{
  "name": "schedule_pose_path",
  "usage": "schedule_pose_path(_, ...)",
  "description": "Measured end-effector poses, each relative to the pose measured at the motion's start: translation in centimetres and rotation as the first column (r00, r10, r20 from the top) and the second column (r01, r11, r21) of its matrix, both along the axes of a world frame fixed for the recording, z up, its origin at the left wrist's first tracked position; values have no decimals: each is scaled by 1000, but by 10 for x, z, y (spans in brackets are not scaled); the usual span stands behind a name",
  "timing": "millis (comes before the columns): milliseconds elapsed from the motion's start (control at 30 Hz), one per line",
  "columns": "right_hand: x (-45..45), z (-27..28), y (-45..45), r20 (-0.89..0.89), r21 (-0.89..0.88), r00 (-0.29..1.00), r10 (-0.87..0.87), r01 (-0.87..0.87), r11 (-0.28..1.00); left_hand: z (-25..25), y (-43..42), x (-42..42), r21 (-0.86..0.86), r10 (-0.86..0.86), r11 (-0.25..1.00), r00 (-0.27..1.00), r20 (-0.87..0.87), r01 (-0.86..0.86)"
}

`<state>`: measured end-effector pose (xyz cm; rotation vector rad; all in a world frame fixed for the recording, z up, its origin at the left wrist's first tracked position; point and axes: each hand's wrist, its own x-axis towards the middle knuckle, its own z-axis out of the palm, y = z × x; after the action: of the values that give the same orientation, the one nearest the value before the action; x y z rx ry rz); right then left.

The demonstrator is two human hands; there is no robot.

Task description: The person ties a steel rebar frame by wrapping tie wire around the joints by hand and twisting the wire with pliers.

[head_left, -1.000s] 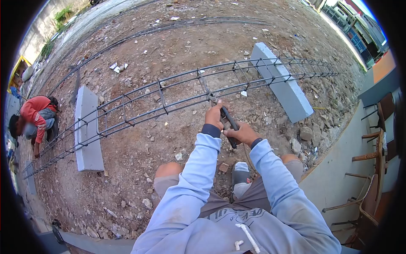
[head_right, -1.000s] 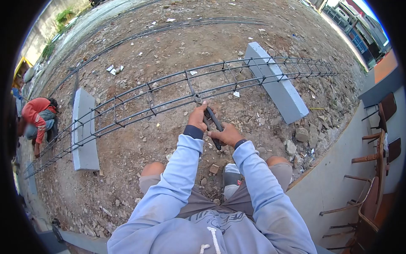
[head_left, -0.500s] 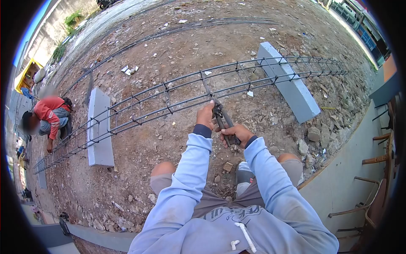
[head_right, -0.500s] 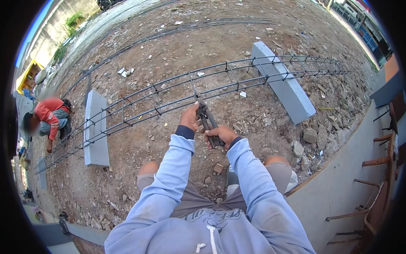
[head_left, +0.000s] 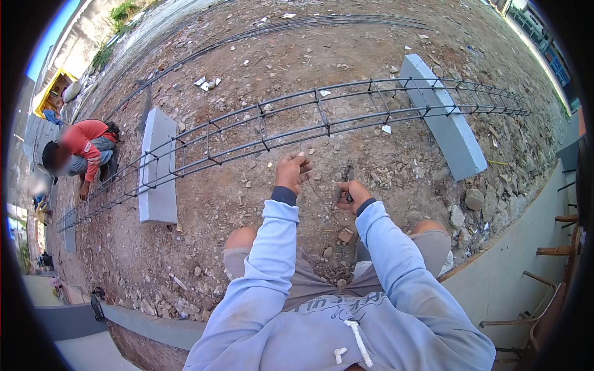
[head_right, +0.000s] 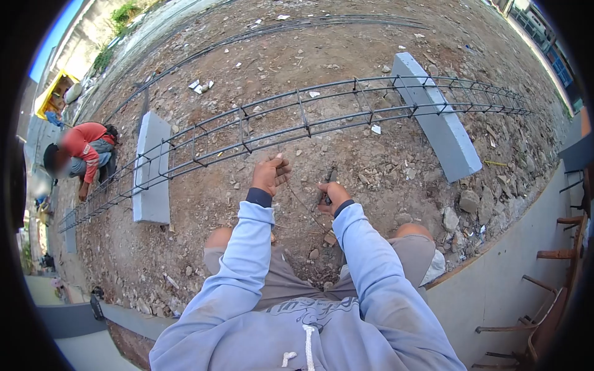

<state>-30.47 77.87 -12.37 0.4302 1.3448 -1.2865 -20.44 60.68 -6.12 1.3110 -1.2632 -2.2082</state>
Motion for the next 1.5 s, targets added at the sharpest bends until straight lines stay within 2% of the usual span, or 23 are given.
schedule_pose_path(100, 22, 4, -7, -136, 141, 991, 16, 4, 990, -23, 4, 30, 117, 150, 981, 988, 35, -153)
schedule_pose_path(133, 27, -15, -13, -306, 201, 931, 197, -139, 970, -29, -1, 35, 102, 163, 980, 985, 59, -169)
schedule_pose_path(167, 34, -43, -21, -450, 284, 812, 371, -264, 922, -37, -5, 42, 91, 176, 979, 981, 85, -184)
schedule_pose_path(200, 41, -61, -25, -560, 382, 641, 525, -362, 850, -44, -9, 50, 80, 189, 977, 975, 113, -198)
schedule_pose_path(233, 64, -39, -38, -688, 658, 258, 678, -173, 733, -45, -16, 53, -3, 188, 982, 969, 163, -190)
schedule_pose_path(267, 73, -19, -48, -787, 497, 256, 561, -276, 823, -46, -22, 56, -27, 191, 982, 971, 147, -189)
schedule_pose_path(333, 76, 12, -68, -911, 124, 302, 280, -448, 886, -46, -31, 58, -77, 184, 981, 977, 105, -177)
schedule_pose_path(367, 80, 25, -77, -844, -11, 484, 232, -448, 894, -46, -36, 57, -58, 171, 985, 980, 104, -165)
schedule_pose_path(433, 85, 43, -93, -601, -268, 786, 143, -367, 891, -27, -32, 48, -18, 259, 966, 966, 6, -259)
schedule_pose_path(467, 85, 49, -97, -572, -296, 813, 109, -328, 897, -15, -30, 44, 7, 304, 953, 952, -41, -304)
schedule_pose_path(567, 82, 51, -106, -488, -325, 871, 51, -236, 916, 2, -36, 41, -26, 237, 971, 971, 12, -237)
schedule_pose_path(667, 75, 49, -121, -455, -267, 889, 46, -186, 946, -41, -53, 41, -180, 261, 949, 965, -5, -257)
schedule_pose_path(733, 72, 51, -133, -457, -209, 889, 30, -140, 968, -32, -54, 40, -317, 351, 888, 936, 0, -333)
schedule_pose_path(767, 69, 51, -138, -460, -242, 888, 5, -131, 961, -28, -54, 41, -383, 396, 849, 918, 3, -365)
schedule_pose_path(900, 67, 45, -162, -391, -354, 917, -74, -76, 932, 10, -74, 38, -581, 380, 743, 924, -43, -332)
schedule_pose_path(1000, 66, 38, -174, -370, -414, 920, -129, -39, 910, 31, -95, 26, -739, 306, 663, 944, 120, -121)
schedule_pose_path(1033, 66, 36, -176, -352, -433, 924, -150, -18, 901, 32, -102, 21, -780, 262, 622, 957, 124, -70)
schedule_pose_path(1067, 67, 34, -177, -336, -451, 926, -173, 3, 892, 33, -106, 16, -815, 229, 574, 941, 248, 76)
schedule_pose_path(1167, 66, 28, -182, -342, -476, 916, -210, 24, 879, 48, -114, -1, -791, 197, 401, 800, 567, 462)
schedule_pose_path(1267, 65, 26, -184, -372, -474, 902, -218, 17, 880, 46, -117, -10, -723, 173, 362, 720, 672, 588)
schedule_pose_path(1400, 63, 28, -186, -332, -467, 921, -203, 27, 884, 52, -119, -10, -717, 144, 410, 736, 661, 564)
schedule_pose_path(1500, 66, 37, -197, -297, -434, 927, -230, 83, 897, 48, -128, 3, -762, 170, 517, 826, 537, 389)
